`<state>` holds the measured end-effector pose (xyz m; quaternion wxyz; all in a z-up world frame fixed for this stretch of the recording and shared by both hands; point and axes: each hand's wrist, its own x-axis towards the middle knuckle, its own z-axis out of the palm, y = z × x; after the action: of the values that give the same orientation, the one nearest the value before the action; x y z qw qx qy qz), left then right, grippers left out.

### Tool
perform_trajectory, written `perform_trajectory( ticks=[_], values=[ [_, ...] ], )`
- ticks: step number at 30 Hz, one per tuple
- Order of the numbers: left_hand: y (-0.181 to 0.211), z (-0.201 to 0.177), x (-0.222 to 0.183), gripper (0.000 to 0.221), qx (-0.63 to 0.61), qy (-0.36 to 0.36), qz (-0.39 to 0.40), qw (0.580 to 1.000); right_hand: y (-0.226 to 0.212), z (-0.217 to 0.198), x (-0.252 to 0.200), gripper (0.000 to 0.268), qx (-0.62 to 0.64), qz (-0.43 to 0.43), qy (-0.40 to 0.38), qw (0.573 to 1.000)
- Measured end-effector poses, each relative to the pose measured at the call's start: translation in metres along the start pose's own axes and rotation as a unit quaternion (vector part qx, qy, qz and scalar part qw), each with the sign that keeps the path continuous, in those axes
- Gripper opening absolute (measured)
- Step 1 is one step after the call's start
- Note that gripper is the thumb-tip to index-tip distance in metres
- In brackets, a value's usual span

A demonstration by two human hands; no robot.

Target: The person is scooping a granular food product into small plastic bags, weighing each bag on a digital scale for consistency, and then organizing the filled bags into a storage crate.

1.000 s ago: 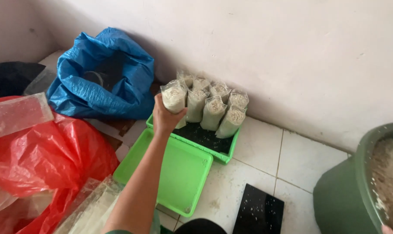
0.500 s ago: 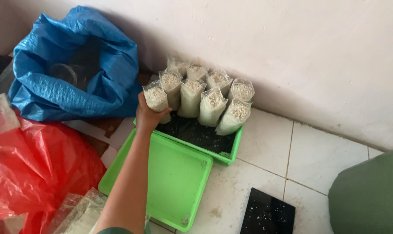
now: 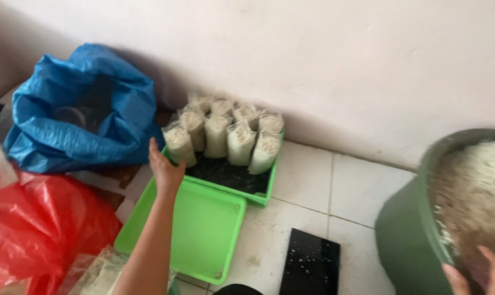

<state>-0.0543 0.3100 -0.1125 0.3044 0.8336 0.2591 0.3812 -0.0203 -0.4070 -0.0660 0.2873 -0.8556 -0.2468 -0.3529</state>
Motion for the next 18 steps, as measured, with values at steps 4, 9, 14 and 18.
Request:
perform_trajectory(
  ticks=[4, 9, 14, 18],
  values=[
    [0.028, -0.002, -0.024, 0.091, 0.026, 0.064, 0.026, 0.997, -0.120, -0.042, 0.061, 0.065, -0.362, 0.013, -0.064, 0.930],
    [0.155, -0.026, -0.056, 0.082, -0.131, -0.022, -0.013, 0.991, -0.150, -0.051, 0.081, 0.049, -0.185, 0.125, -0.116, 0.968],
    [0.312, 0.022, -0.101, 0.069, -0.410, -0.168, 0.106, 0.890, -0.150, -0.074, 0.096, 0.045, 0.016, 0.238, -0.074, 0.968],
    [0.461, 0.037, -0.188, 0.045, -0.545, -0.373, -0.010, 0.751, -0.166, -0.105, 0.126, 0.047, 0.144, 0.235, -0.022, 0.961]
  ],
)
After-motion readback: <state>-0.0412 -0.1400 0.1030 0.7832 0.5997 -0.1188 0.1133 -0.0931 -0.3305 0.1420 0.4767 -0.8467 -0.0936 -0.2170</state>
